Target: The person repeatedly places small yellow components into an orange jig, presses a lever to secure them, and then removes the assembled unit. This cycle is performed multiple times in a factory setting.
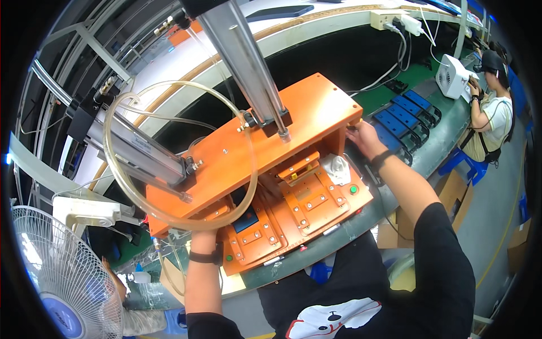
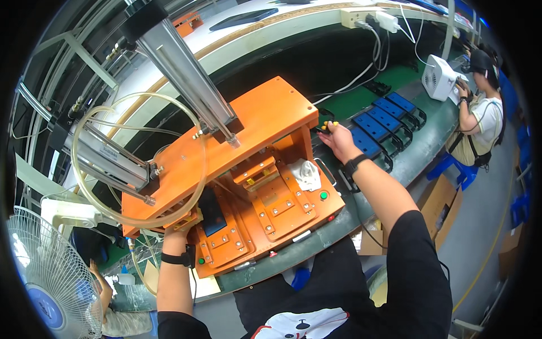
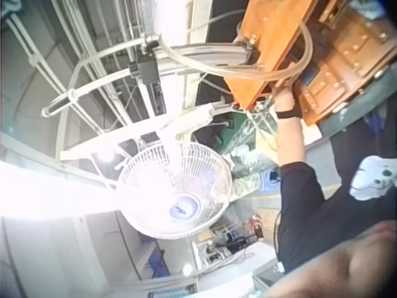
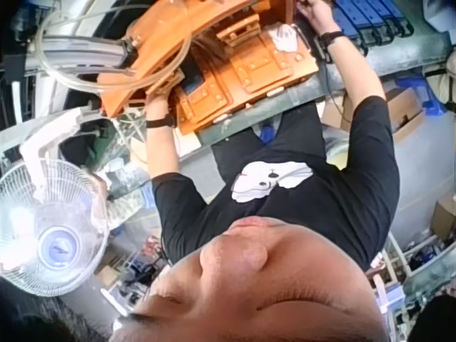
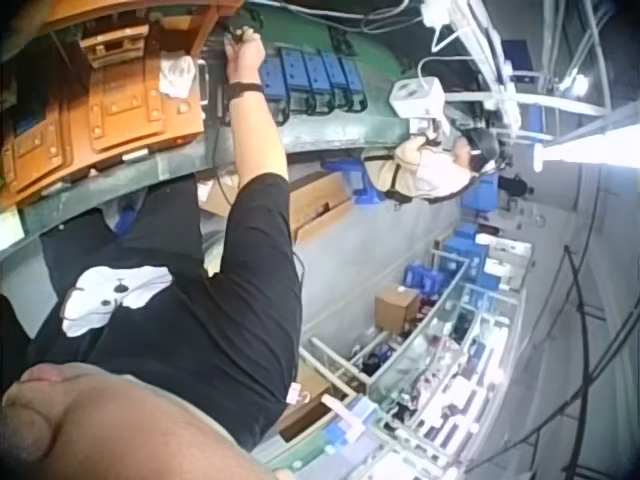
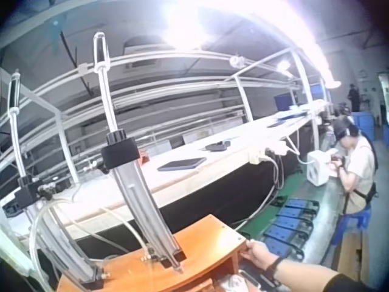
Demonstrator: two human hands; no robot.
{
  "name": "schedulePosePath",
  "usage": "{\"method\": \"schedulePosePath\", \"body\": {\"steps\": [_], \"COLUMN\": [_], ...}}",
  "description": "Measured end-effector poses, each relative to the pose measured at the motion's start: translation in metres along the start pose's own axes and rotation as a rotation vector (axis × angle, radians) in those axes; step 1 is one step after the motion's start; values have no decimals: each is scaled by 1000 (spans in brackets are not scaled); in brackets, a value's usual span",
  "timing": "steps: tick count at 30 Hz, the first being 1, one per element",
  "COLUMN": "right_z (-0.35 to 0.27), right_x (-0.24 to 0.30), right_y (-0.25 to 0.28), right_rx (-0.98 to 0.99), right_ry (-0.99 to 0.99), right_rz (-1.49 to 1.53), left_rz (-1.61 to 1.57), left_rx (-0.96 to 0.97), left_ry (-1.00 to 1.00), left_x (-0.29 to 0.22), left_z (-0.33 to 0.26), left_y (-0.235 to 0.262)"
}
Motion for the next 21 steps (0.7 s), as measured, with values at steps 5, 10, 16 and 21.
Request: {"method": "schedulePosePath", "body": {"steps": [5, 10, 16, 21], "right_z": [13, 40, -50, -107], "right_x": [-12, 36, 115, 145], "right_y": [-70, -58, 17, 91], "right_rx": [385, 634, 346, 115], "right_ry": [-86, 271, 462, 421], "right_rz": [-678, -1128, -1521, -1807], "left_rz": [-96, -46, 145, 408], "left_rx": [-92, -152, -187, -193], "left_ry": [36, 13, 24, 23], "left_x": [4, -2, 4, 9], "left_z": [-34, -39, -34, -9], "left_y": [23, 25, 11, 5]}}
Point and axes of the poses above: each hand's wrist, its own z-axis towards the middle knuckle, its own y-axis out of the back of the hand, x = y × z, the point moved 10 cm from there along z, towards the middle knuckle, and after that the axes turned 11 degrees about y, right-handed, at the moved point
